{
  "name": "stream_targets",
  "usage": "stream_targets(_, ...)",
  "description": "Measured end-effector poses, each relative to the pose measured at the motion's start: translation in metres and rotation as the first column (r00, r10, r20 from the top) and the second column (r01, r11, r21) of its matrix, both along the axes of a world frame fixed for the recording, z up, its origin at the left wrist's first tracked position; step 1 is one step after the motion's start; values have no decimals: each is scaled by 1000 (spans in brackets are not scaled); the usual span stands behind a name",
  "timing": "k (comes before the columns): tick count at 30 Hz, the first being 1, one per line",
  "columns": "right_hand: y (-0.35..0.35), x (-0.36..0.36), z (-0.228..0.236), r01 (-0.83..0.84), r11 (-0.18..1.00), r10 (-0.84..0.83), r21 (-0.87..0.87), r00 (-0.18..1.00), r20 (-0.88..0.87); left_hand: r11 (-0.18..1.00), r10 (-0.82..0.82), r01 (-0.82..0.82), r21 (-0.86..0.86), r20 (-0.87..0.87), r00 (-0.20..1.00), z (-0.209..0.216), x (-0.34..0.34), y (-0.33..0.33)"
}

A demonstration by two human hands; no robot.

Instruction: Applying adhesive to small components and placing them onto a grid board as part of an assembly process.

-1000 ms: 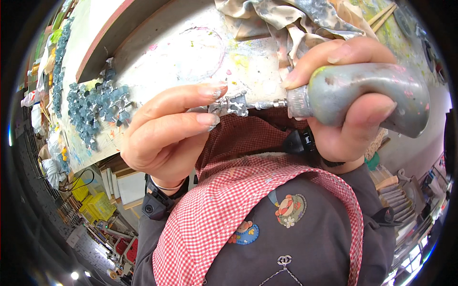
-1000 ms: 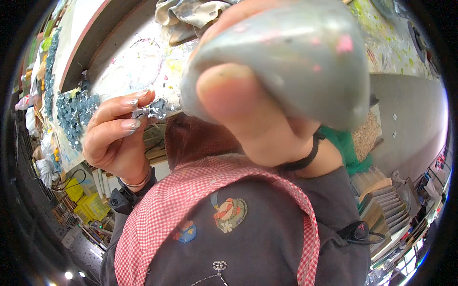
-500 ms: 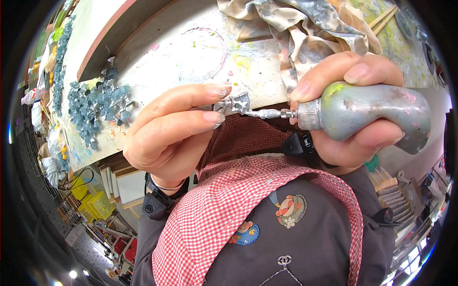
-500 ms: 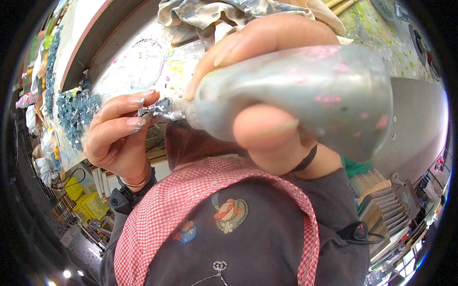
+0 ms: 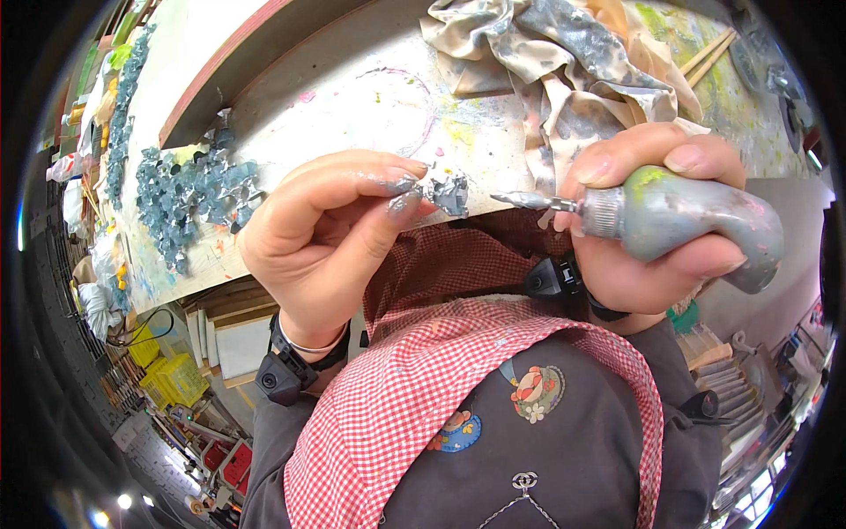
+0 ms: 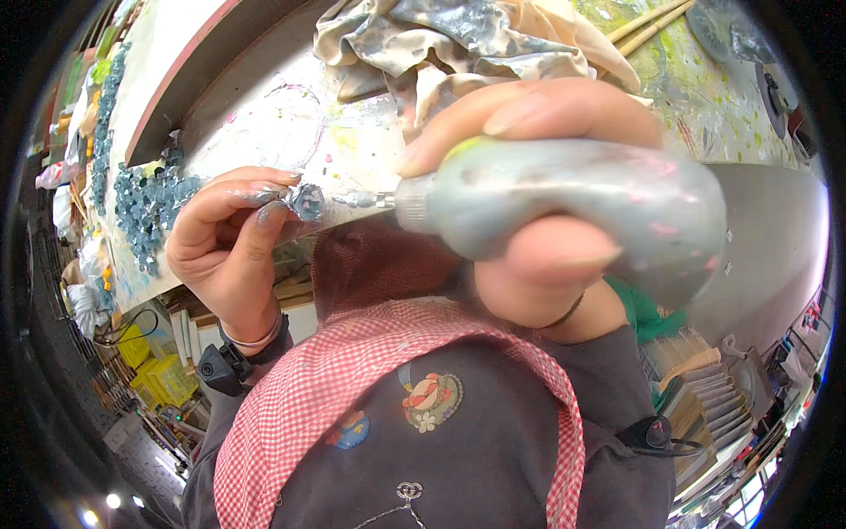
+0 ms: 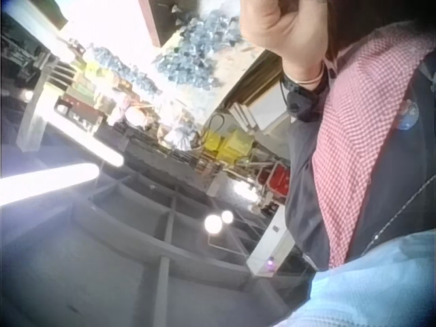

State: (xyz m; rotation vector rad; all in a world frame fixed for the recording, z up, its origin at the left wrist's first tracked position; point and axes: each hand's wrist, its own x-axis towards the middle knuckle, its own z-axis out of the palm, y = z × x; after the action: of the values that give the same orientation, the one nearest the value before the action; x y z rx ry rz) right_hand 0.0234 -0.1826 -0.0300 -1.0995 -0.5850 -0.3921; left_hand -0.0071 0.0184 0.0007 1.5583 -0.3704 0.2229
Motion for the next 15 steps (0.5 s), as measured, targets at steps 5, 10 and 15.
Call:
stream_targets(5, 0, 3, -1, 0, 999, 5, -55, 996, 85, 998, -16, 8, -66, -121, 993, 1, -3, -1)
stream_targets(10, 0, 5, 0, 17, 993, -5, -114, 995, 104, 999, -15, 10, -44, -110, 994, 1, -4, 0)
stream_targets(15, 2, 3, 1, 106, 991, -103, -80, 994, 40, 1000, -12, 12, -1, -106, 994, 1, 1, -3)
